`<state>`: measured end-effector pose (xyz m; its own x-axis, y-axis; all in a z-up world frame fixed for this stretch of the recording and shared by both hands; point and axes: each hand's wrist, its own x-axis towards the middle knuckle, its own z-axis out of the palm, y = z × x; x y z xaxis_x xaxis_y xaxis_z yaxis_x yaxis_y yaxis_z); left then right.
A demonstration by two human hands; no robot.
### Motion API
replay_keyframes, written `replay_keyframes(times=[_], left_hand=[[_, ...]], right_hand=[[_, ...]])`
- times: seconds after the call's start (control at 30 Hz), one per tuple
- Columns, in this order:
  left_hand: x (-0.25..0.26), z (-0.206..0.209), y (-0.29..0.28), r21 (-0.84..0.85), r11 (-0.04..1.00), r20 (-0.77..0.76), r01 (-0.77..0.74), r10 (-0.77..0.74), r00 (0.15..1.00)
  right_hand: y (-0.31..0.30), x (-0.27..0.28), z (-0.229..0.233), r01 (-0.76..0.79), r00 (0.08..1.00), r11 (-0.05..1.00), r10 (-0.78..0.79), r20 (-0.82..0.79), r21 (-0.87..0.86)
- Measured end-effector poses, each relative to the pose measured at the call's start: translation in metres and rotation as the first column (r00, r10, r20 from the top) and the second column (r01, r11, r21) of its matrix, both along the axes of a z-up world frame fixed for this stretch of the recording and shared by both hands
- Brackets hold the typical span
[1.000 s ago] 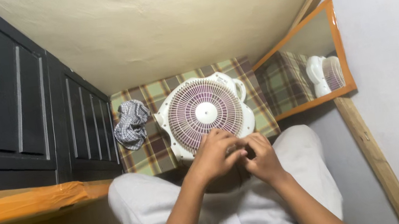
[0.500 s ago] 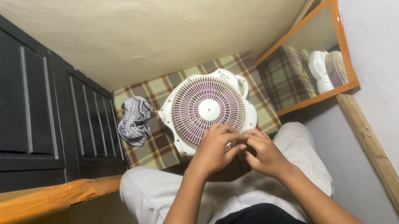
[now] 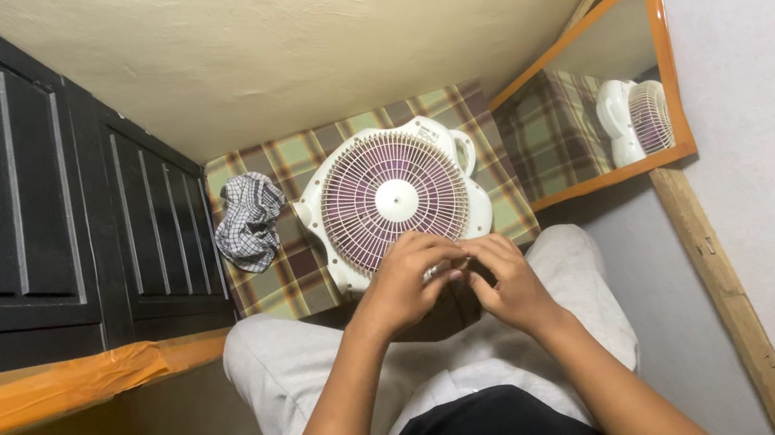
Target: The person uses a screwdriver to remove screws from the front grille of a small electric fan. They unscrew multiple fasteners around the grille perimeter and place the screws on the floor beside them.
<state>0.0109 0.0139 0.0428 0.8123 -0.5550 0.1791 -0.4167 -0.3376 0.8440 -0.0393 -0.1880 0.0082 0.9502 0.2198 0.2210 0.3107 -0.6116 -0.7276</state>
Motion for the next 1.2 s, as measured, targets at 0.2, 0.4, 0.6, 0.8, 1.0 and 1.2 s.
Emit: replay_keyframes(times=[0.2,0.4,0.6,0.8,1.0,1.2], left_hand=[[-0.004,0.002,-0.002,0.044,0.998,-0.035,-0.040,0.041,0.999],[-0.009,0.007,-0.009,0.093,0.993,-0.087,-0.068,0.076,0.993],[-0.004,-0.001,-0.006,0.041,0.998,0.072,-0.044,0.041,0.997],[-0.008,0.000,-0.009,0.111,0.991,-0.001,-0.079,0.079,0.997],[-0.013,-0.001,0.007,-0.076,0.982,-0.029,-0.172,0.170,0.985],[-0.023,-0.011,0.028,-0.022,0.957,-0.144,-0.289,0.283,0.948]], right_hand=[[0.006,-0.002,0.009,0.048,0.998,0.998,-0.046,-0.031,0.044],[0.001,-0.003,0.000,0.059,0.998,0.998,-0.059,0.000,-0.012],[-0.004,-0.002,-0.005,-0.035,0.999,0.999,0.035,0.017,0.012],[0.004,0.000,-0.006,-0.001,0.998,1.000,-0.001,-0.069,-0.024],[0.004,-0.004,0.003,0.052,0.996,0.998,-0.050,-0.068,0.035],[0.003,-0.006,0.018,0.080,0.995,0.993,-0.074,-0.071,0.086]])
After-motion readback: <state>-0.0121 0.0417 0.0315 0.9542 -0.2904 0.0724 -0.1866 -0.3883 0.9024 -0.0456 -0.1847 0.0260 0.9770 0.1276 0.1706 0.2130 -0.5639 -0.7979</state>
